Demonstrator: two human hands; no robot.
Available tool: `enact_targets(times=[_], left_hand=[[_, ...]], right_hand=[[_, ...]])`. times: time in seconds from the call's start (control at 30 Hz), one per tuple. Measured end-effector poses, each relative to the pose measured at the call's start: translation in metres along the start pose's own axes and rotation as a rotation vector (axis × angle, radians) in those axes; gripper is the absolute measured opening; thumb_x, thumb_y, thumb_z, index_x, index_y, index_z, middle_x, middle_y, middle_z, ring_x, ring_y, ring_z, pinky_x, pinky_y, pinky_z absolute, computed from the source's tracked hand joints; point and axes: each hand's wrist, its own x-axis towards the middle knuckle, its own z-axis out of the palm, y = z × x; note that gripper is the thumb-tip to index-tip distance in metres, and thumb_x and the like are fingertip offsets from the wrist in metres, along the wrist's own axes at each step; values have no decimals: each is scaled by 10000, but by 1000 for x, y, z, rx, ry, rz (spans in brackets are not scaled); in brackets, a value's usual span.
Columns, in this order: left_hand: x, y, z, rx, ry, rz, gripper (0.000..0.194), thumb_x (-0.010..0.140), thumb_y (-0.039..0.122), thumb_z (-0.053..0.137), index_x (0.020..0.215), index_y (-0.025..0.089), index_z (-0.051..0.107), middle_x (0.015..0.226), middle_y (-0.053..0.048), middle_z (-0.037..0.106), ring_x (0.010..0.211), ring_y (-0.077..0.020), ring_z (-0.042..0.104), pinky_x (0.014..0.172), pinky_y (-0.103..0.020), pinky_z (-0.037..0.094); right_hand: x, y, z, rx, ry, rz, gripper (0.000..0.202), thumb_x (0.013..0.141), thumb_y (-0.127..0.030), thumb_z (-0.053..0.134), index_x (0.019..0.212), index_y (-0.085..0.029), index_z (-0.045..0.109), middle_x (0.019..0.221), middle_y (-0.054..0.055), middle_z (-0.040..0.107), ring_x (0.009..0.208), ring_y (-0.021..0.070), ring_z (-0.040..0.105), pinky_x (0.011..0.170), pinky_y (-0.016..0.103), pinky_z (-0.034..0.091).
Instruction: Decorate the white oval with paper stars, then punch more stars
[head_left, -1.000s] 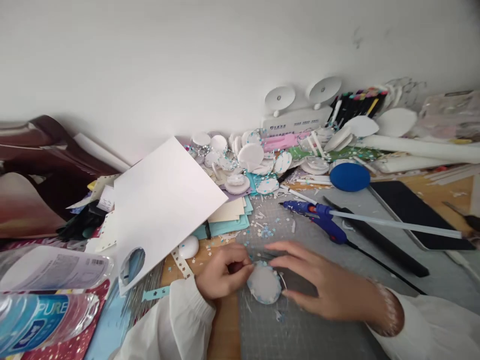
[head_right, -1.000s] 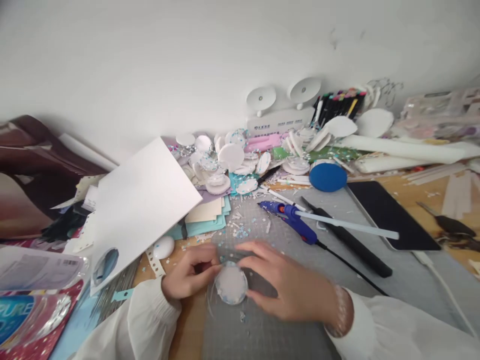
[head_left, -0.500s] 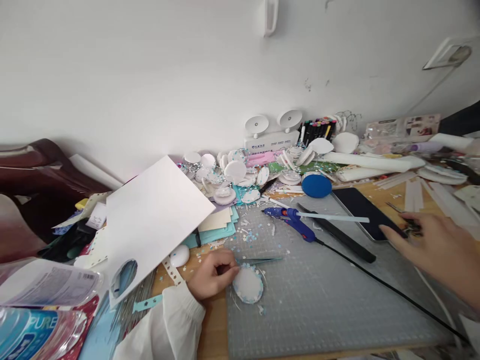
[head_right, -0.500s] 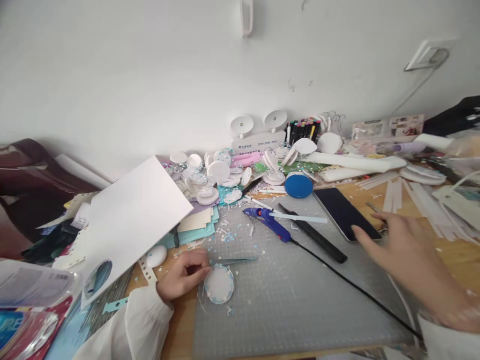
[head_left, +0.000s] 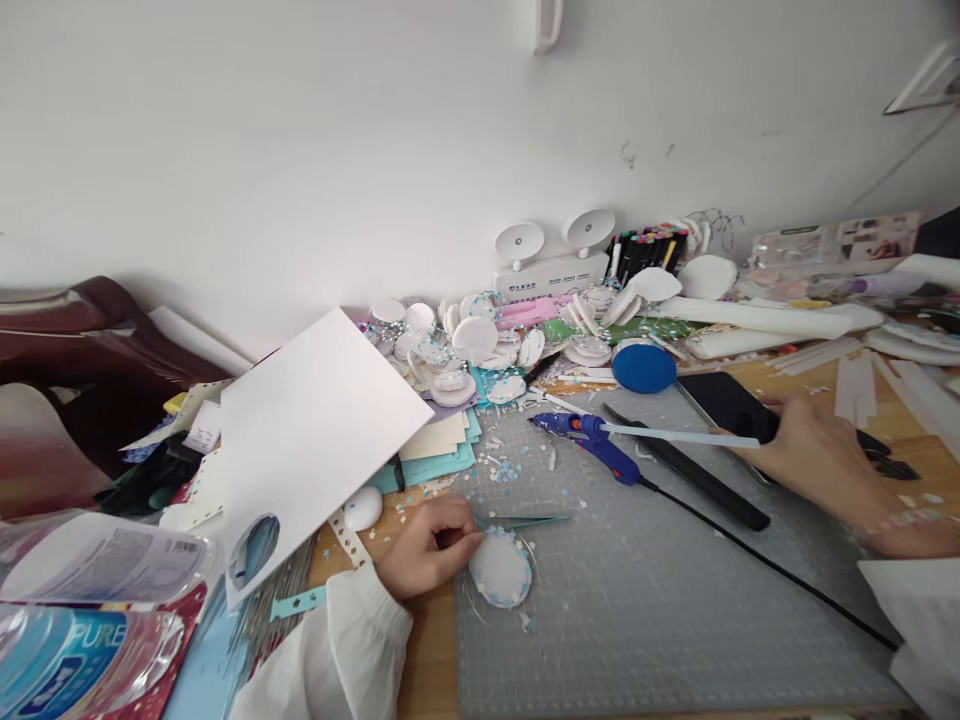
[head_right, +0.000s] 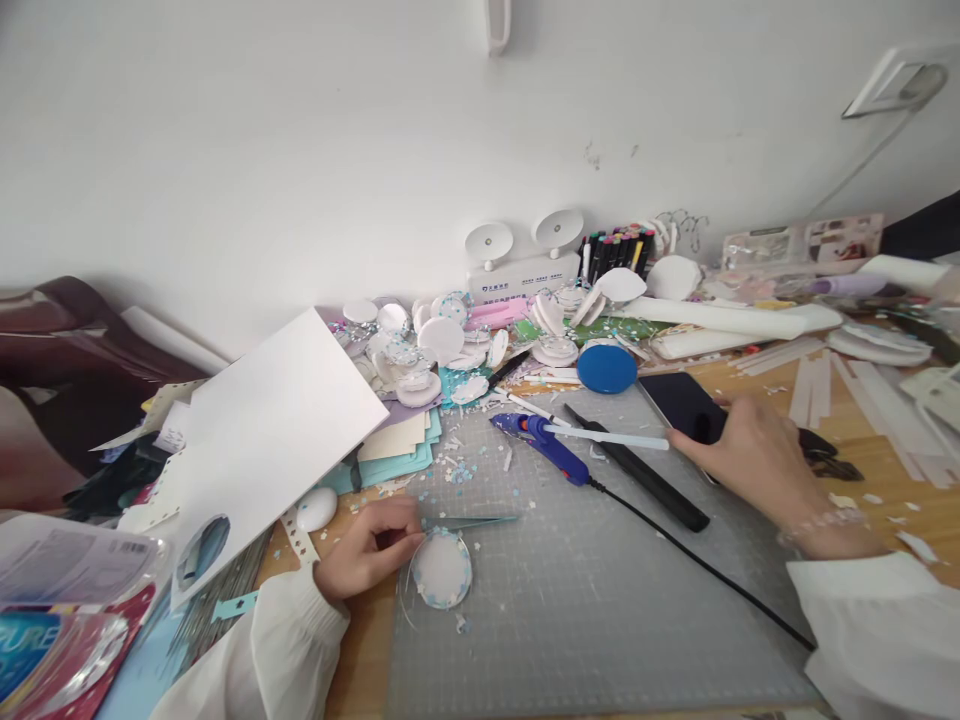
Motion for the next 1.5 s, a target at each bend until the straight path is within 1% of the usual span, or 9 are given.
enact_targets(times=[0.13, 0.3, 0.6, 0.73, 0.8, 0.93, 1.03, 1.27, 1.5], left_hand=[[0, -1, 1, -2, -5, 11, 350, 870, 290, 503, 560, 176, 387, 588, 22, 393, 581, -119, 393, 550, -241, 282], [1, 0, 1, -4, 3, 39, 340, 872, 266, 496, 563, 177, 385, 579, 24, 398, 578, -115, 392, 556, -239, 287], [2, -2, 1, 3, -5, 56, 298, 861, 226, 504, 579, 174, 426, 573, 23, 417, 587, -117, 408, 569, -238, 300], [1, -3, 1, 12, -9, 49, 297, 867, 225, 505, 584, 174, 432, 576, 24, 417, 586, -117, 407, 569, -238, 300], [1, -2, 0, 15, -11, 48, 303, 868, 222, 503, 581, 176, 416, 580, 24, 418, 586, -117, 404, 567, -238, 297], [2, -1, 0, 23, -19, 34, 333, 866, 225, 499, 566, 180, 362, 581, 23, 409, 585, -116, 401, 561, -237, 294], [2, -1, 0, 28, -26, 29, 337, 871, 231, 494, 567, 182, 359, 584, 23, 405, 587, -118, 401, 567, -240, 297], [2, -3, -1, 28, -28, 18, 345, 883, 249, 493, 573, 181, 359, 594, 24, 400, 592, -120, 400, 578, -249, 295], [2, -3, 0, 21, -34, 5, 334, 887, 252, 496, 580, 179, 389, 595, 21, 406, 598, -124, 408, 582, -250, 301]], right_hand=[[7, 8, 6, -86, -18, 25, 685, 775, -502, 573, 1210, 27, 538, 1111, 314, 632, 1069, 417, 599, 827, 422, 424], [17, 21, 19, -132, -11, 43, 735, 652, -589, 605, 1153, -52, 584, 1097, 272, 665, 1057, 448, 612, 876, 478, 454], [-5, 24, 21, -66, 42, 14, 784, 580, -748, 526, 1040, -115, 577, 919, 226, 667, 908, 453, 653, 812, 527, 521], [-6, 29, 25, 38, 25, -27, 788, 552, -732, 580, 1046, -119, 554, 1020, 251, 651, 1007, 478, 623, 870, 581, 502], [-8, 35, 24, 165, 18, -66, 742, 582, -709, 574, 1062, -144, 534, 1063, 237, 652, 1038, 453, 626, 913, 591, 491], [-23, 44, 6, 332, -77, -111, 565, 734, -616, 458, 1144, -233, 513, 1218, 152, 651, 1137, 338, 628, 965, 465, 525], [-37, 46, -7, 463, -159, -68, 488, 792, -537, 475, 1219, -303, 516, 1345, 82, 601, 1267, 312, 543, 1047, 443, 474], [-39, 55, -9, 648, -260, 7, 622, 715, -487, 616, 1300, -301, 514, 1465, 61, 503, 1382, 324, 399, 1114, 462, 389], [-40, 49, -14, 563, -296, -56, 658, 745, -507, 590, 1352, -285, 463, 1496, 77, 459, 1407, 314, 351, 1108, 441, 401]])
